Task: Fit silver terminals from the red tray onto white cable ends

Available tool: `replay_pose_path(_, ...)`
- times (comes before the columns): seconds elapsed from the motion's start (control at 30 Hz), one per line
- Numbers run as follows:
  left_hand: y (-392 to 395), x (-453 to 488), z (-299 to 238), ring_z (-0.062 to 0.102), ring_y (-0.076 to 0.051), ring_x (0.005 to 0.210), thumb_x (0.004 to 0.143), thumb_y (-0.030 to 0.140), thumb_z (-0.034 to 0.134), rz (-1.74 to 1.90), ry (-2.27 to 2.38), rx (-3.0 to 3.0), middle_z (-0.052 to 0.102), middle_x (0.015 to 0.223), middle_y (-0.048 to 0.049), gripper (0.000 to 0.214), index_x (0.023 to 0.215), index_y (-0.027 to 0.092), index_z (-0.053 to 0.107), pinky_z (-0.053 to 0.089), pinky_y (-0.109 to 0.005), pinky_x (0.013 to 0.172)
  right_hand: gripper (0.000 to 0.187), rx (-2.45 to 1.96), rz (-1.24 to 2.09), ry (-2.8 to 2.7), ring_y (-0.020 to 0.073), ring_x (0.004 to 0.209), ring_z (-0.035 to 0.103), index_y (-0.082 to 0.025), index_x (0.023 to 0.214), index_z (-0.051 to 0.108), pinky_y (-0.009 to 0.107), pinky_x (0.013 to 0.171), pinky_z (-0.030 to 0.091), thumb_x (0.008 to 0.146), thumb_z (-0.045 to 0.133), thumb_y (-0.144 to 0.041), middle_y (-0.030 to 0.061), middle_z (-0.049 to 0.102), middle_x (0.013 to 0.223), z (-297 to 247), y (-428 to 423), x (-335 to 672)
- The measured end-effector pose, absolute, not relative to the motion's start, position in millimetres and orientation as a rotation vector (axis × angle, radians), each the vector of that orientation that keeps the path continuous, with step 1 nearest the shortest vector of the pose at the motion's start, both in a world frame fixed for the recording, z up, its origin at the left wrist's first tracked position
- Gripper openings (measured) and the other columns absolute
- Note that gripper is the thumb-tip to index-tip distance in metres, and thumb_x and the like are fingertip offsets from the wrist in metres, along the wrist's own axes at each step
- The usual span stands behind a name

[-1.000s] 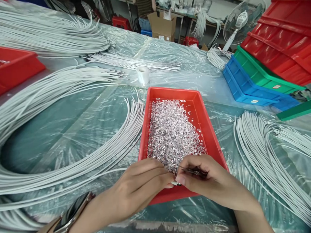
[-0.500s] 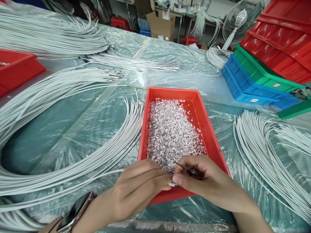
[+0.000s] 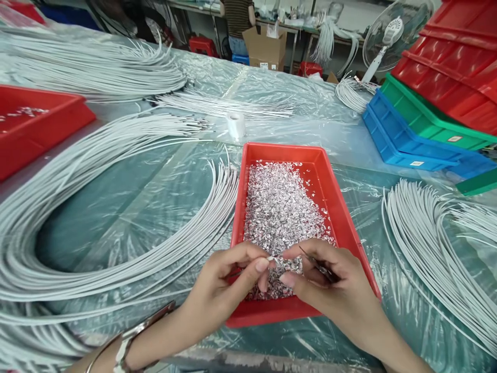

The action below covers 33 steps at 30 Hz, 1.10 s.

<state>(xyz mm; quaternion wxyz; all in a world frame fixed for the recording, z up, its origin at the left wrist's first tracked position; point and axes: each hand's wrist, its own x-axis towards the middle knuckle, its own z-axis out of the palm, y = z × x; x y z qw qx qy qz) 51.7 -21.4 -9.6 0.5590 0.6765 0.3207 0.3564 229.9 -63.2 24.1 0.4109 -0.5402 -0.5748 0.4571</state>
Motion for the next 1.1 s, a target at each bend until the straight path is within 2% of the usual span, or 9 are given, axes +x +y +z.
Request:
replay_pose_path(0.23,-22.7,53.1,-9.3,0.052,-0.005,0.05,0.093,0.019,0.049,0.8,0.717,1.551,0.062,0.061,0.0027,0.02,0.077,0.017,0.06,0.04,-0.013,0.047,0.008,-1.375,0.899,-1.533,0.0083,0.043,0.044,-0.025,0.082,0.062,0.023,0.04,0.031,0.083,0.062,-0.018,-0.0062,0.059,0.058,14.7,-68.2,221.1)
replay_pose_path(0.53,-24.8,50.6,-10.7,0.043,-0.002,0.044,0.093,0.02,0.049,0.733,0.755,1.464,0.06,0.064,0.0049,0.02,0.077,0.018,0.06,0.034,-0.012,0.043,0.014,-1.322,0.78,-1.559,0.0052,0.041,0.039,-0.023,0.079,0.061,0.02,0.037,0.027,0.081,0.06,-0.009,-0.0085,0.058,0.057,13.8,-66.3,217.7)
replay_pose_path(0.77,-26.3,52.6,-12.4,0.042,-0.002,0.044,0.093,0.021,0.05,0.745,0.777,1.434,0.061,0.062,0.0052,0.019,0.077,0.019,0.06,0.033,-0.012,0.041,0.015,-1.368,0.811,-1.53,0.0051,0.04,0.036,-0.022,0.075,0.062,0.019,0.037,0.027,0.078,0.061,-0.007,-0.0097,0.053,0.052,16.1,-67.2,217.8)
replay_pose_path(1.1,-26.7,53.3,-12.8,0.045,-0.003,0.045,0.092,0.02,0.052,0.776,0.801,1.431,0.062,0.062,0.0047,0.017,0.078,0.018,0.062,0.035,-0.012,0.042,0.013,-1.387,0.879,-1.489,0.0047,0.04,0.038,-0.022,0.074,0.064,0.017,0.038,0.028,0.079,0.061,-0.009,-0.0095,0.055,0.052,17.5,-66.5,216.2)
